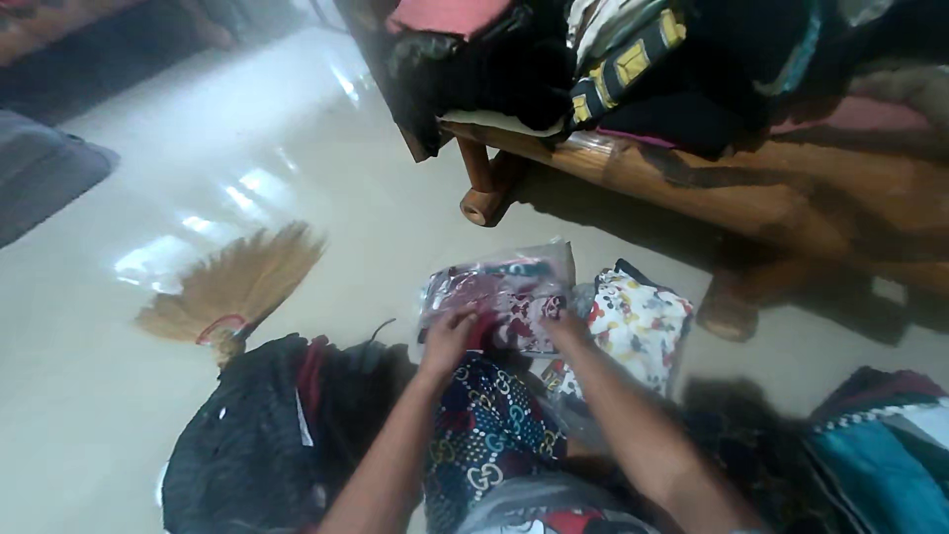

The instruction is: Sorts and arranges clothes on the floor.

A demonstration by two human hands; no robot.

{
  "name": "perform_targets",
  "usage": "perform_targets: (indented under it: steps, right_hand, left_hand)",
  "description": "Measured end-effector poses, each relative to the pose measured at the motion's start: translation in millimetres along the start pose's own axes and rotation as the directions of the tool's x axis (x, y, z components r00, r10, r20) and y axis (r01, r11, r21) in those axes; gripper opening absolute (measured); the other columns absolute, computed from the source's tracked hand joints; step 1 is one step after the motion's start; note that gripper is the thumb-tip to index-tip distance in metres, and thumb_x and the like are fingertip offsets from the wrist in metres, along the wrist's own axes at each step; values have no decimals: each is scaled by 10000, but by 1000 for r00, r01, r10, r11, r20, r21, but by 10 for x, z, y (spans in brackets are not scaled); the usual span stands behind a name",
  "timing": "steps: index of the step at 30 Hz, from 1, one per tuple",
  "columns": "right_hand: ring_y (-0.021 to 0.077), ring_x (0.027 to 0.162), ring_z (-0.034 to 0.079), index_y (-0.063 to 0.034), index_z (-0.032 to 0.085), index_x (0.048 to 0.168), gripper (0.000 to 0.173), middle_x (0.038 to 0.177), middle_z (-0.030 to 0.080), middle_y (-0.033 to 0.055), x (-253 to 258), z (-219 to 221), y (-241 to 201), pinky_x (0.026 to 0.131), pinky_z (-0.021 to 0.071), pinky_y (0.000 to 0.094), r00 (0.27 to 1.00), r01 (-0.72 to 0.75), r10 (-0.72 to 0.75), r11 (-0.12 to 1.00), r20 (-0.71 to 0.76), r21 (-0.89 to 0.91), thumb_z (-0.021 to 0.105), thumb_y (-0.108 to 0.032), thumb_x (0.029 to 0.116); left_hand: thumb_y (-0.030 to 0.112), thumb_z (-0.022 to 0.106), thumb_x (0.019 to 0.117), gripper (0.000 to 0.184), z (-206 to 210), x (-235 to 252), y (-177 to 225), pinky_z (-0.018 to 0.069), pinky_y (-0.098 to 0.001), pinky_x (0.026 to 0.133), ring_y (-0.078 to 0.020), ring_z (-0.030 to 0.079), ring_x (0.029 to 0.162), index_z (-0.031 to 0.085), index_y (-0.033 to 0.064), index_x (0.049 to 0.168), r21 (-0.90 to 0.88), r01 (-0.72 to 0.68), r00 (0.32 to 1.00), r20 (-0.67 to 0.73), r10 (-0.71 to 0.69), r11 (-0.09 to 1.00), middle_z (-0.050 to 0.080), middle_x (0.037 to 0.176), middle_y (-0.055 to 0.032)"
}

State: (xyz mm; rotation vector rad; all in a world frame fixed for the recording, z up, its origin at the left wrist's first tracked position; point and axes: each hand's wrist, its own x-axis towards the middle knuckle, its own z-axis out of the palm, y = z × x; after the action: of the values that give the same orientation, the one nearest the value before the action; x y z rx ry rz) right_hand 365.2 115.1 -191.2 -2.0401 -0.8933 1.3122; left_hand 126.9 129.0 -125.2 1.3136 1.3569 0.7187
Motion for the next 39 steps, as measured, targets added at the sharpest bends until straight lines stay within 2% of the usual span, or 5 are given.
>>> perform_targets:
  steps: [8,18,23,30,39]
  right_hand:
    - [262,1063,664,19,496,1362,453,1201,640,189,-1214,-106,-156,885,587,452,977,-164,44,788,211,593,647,-134,964]
    - [123,660,653,-46,661,859,419,750,677,29,-1972,-1042,-158,633,569,346,877,480,-474,866,75,-139,762,-451,893]
    - [376,1473,401,-217,512,1506,959,1572,451,172,-2044,-1028,-84,1174,348,640,461,809,-847,278,265,-518,766,-724,733]
    - [247,1338,524,-129,741,920,275,1428,578,93,-2188,-185,87,1103,467,441,502,846,-683,516,530,-136,836,-365,815]
    - [90,1137,642,-8,679,1099,288,1294,682,56,-1856,-115,-107,971,532,312,476,458,-339,883,811,101,757,-223,924]
  left_hand:
    - [768,230,989,865,815,-1013,-162,571,-440,914,-278,683,1052,443,60,1437,-639,624,780,476,-407,449,669,1213,-168]
    - [112,532,1019,221,613,-873,438,624,-408,751,-229,724,854,571,-1,1205,-722,469,868,272,-414,508,715,979,-156]
    - [89,526,1030,188,410,-1121,661,629,-369,757,-204,731,835,575,-3,1187,-590,491,871,328,-366,641,725,940,-134]
    - [149,481,1053,307,-193,-1653,219,645,-375,760,-200,747,866,527,64,1345,-436,443,883,362,-298,783,742,1019,-109]
    - [700,281,1018,749,-357,-2051,-288,600,-407,930,-188,691,1114,494,125,1447,-511,435,899,285,-332,741,706,1233,-61]
